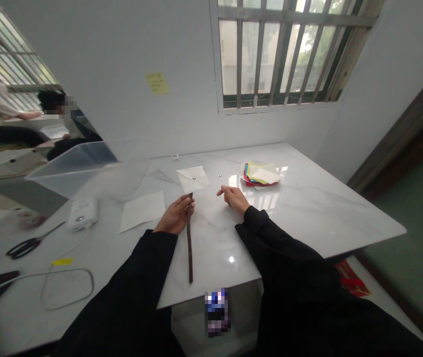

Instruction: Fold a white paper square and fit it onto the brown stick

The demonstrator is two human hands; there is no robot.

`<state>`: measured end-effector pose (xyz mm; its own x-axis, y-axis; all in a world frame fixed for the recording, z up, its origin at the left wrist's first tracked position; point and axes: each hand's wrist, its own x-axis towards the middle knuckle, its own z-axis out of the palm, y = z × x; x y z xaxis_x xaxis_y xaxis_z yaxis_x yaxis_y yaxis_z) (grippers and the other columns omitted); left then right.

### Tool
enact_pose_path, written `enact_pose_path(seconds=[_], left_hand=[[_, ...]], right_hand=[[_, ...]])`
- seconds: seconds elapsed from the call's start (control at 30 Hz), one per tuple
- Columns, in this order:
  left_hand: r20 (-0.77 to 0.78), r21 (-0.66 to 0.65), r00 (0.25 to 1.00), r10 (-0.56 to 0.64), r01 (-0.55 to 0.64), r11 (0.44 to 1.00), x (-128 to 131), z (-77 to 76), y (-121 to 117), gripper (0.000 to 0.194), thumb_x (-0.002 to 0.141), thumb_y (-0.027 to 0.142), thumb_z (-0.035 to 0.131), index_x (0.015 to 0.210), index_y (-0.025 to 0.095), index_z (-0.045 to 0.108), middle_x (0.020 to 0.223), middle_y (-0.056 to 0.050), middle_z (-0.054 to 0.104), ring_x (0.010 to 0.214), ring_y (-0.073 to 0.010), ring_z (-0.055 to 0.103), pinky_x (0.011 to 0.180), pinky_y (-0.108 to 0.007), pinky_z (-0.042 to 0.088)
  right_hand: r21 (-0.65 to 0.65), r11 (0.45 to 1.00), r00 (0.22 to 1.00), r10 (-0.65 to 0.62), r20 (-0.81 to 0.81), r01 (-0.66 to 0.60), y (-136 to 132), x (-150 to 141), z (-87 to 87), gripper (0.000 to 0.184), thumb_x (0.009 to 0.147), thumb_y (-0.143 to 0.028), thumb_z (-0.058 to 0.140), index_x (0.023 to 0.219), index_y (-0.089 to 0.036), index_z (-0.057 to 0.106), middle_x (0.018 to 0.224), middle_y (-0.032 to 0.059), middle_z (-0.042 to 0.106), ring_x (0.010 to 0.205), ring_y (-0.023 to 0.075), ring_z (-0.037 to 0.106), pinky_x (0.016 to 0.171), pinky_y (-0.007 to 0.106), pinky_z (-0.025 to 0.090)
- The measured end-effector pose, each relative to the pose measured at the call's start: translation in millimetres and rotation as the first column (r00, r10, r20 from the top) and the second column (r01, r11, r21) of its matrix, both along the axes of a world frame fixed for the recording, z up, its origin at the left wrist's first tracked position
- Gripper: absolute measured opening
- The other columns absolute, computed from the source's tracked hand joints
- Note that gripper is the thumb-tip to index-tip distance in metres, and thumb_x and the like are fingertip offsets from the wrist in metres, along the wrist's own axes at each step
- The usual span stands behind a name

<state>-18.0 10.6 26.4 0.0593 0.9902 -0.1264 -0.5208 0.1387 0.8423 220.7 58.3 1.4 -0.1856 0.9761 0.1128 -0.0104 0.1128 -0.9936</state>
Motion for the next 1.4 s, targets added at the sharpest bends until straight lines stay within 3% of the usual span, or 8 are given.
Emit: enact_pose_path(seconds=[1.4], left_hand=[[-0.003, 0.009, 0.999, -0.037, 0.037, 0.999, 1.0, 0.1, -0.8, 0.032, 0.073, 0.015, 0.091, 0.095, 0.015, 0.069, 0.084, -0.001, 0.072, 0.069, -0.0092, 0.068, 0.062, -0.017, 0.055]], right_hand=[[-0.025, 1.000, 1.000, 0.012, -0.004, -0.012, 2.3, 3.2, -1.7, 0.060, 0.086, -0.075, 0.060, 0.085, -0.016, 0.070, 0.052, -0.0075, 0.033, 0.045, 0.0097, 0.027, 0.046, 0.028, 0.020]])
